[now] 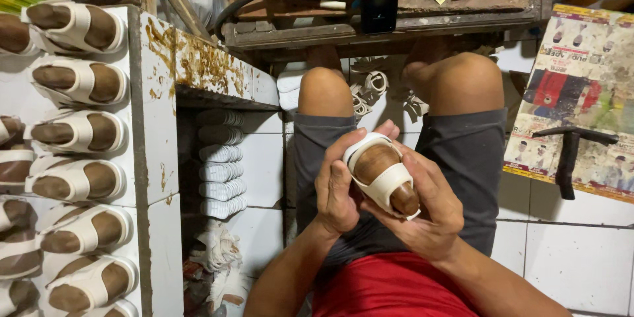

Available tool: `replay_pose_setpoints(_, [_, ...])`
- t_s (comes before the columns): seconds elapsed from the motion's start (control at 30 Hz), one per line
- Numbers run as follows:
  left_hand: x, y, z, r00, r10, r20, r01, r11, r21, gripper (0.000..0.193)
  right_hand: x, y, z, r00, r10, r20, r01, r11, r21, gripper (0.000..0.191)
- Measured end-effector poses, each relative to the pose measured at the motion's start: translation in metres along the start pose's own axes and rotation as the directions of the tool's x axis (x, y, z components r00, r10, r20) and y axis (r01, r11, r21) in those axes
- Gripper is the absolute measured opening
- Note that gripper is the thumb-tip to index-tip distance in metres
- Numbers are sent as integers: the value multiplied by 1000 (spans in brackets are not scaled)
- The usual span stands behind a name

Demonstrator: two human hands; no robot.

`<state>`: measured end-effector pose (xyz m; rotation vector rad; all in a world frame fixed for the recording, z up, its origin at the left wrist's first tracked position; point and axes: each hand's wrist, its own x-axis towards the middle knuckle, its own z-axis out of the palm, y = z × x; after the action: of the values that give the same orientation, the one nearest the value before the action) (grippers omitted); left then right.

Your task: The person heats the sole of a white sandal on a gas stove, then uses a curved metal tool to smooth and shape the white straps. The person repeats this process on multiple sandals, placing finished ones aside.

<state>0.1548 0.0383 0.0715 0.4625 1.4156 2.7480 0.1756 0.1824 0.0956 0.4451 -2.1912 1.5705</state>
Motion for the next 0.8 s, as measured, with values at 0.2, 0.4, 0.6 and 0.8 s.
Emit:
replay_pose_setpoints(0.2, [-2,4,1,1000,-7,0,7,998,59,47,-2,0,-1,998,60,19,-59,998,-29,83])
replay_pose_setpoints(0.4, [-5,11,-1,1000,3,11,-5,989,145,46,-4,-3,-1,991,132,36,-131,991,-11,83])
replay_pose_setpoints(0.6, [-4,21,-6,989,26,149,-79,930,358,41,-14,7,-3,993,108,58,-114,987,115,82])
replay_pose_setpoints(0.8, [16,42,-16,989,-26,147,-57,843,535,53,-7,28,-22,995,-8,99,-14,974,225,79])
